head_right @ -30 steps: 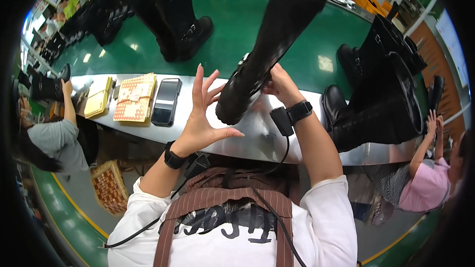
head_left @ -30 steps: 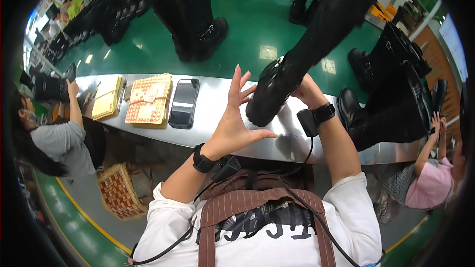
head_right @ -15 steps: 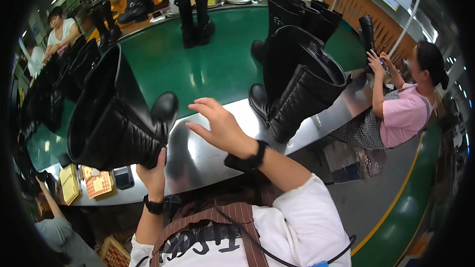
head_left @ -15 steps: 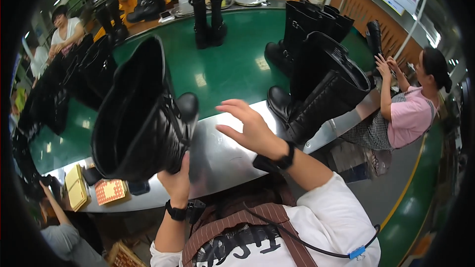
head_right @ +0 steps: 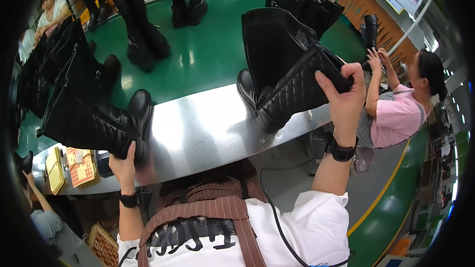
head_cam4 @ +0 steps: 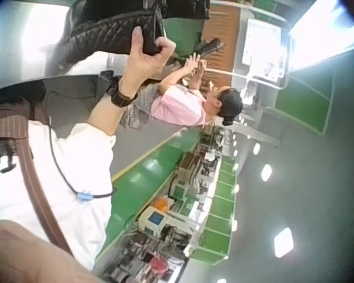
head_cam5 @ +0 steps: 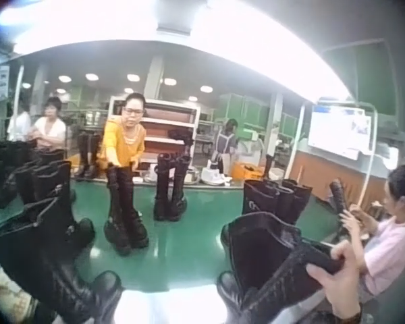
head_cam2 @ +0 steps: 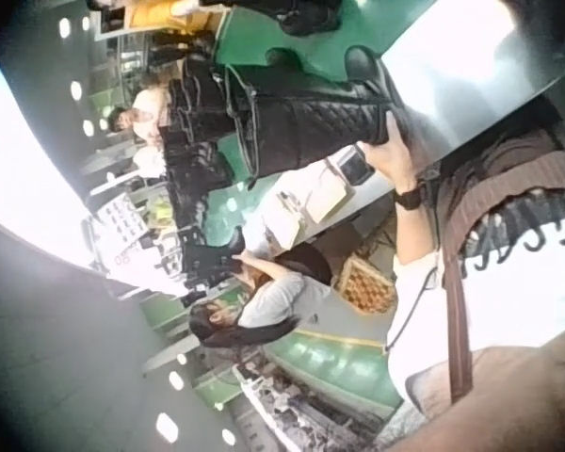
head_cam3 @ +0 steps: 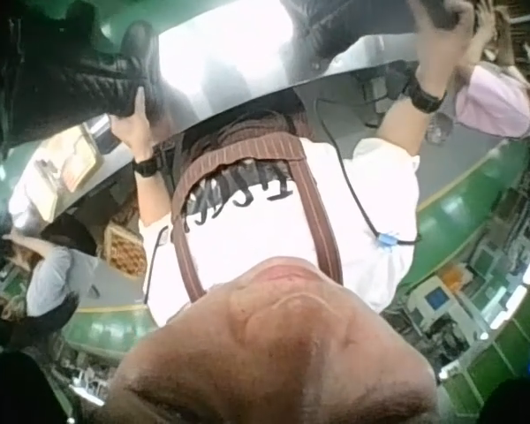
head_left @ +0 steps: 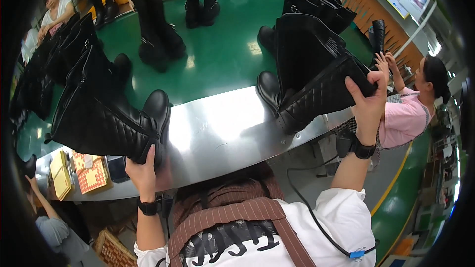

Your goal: Inspecting, pairing, and trimming threads from black boots on a production line.

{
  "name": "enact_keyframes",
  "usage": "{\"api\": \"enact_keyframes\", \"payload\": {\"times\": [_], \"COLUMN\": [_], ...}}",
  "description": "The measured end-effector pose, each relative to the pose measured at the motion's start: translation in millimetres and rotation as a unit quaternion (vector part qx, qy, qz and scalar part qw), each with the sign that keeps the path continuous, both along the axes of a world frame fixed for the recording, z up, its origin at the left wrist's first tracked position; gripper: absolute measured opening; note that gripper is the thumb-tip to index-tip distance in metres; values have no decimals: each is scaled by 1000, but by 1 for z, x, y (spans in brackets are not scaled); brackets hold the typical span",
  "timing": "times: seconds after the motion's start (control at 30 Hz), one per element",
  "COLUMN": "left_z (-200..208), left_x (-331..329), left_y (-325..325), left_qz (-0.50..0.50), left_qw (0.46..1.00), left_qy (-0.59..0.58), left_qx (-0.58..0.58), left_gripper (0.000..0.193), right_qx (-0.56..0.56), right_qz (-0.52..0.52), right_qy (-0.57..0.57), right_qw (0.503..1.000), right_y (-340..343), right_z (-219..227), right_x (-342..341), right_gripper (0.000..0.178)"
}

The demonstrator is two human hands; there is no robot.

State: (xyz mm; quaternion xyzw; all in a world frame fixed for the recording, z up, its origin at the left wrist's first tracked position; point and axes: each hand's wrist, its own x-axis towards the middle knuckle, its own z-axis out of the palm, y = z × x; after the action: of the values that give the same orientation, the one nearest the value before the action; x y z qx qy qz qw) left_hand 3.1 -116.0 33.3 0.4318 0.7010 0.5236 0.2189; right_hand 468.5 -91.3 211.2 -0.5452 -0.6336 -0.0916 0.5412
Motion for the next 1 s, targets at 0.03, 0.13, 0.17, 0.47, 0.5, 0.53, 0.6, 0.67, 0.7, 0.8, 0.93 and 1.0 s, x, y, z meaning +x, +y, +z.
{"api": "enact_keyframes", "payload": {"times": [0.03, 0.13, 0.17, 0.47, 0.5, 0.53, 0.6, 0.67, 0.7, 0.8, 0.93, 1.0], "left_z": [0, 16, 27, 65, 50, 36, 11, -5, -10, -12, -12, -16], "left_x": [1, 2, 1, 60, 80, 99, 132, 153, 161, 175, 176, 174], "left_y": [-2, -12, -17, -12, 3, 17, 38, 51, 55, 62, 72, 80], "left_qz": [-12, -31, -34, -388, -403, -449, -488, -486, -482, -466, -503, -543], "left_qw": [1000, 998, 985, 902, 908, 884, 830, 800, 796, 801, 783, 756], "left_qy": [8, 44, 158, 150, 97, 13, -133, -214, -232, -247, -218, -198], "left_qx": [17, -13, -52, -116, -61, -130, -237, -281, -284, -282, -293, -306], "left_gripper": [42, 42, 45, 33, 33, 38, 48, 50, 49, 38, 24, 25], "right_qx": [11, 56, 66, -70, -41, -26, -7, 6, -65, -325, -438, -380], "right_qz": [-10, 9, 17, 243, 260, 267, 303, 310, 256, 285, 253, 276], "right_qy": [16, 16, 50, -14, 1, 24, 113, 246, 283, 253, 241, 173], "right_qw": [1000, 998, 996, 967, 965, 963, 946, 918, 922, 866, 828, 866], "right_y": [3, 3, 1, 5, 6, 5, -1, -11, -17, -30, -21, -11], "right_z": [-2, -2, -2, 15, 14, 13, 3, -28, -52, -122, -179, -186], "right_x": [0, -5, -9, -26, -25, -22, -16, -15, -17, -26, -49, -62], "right_gripper": [48, 44, 44, 47, 54, 62, 76, 89, 89, 92, 72, 44]}}
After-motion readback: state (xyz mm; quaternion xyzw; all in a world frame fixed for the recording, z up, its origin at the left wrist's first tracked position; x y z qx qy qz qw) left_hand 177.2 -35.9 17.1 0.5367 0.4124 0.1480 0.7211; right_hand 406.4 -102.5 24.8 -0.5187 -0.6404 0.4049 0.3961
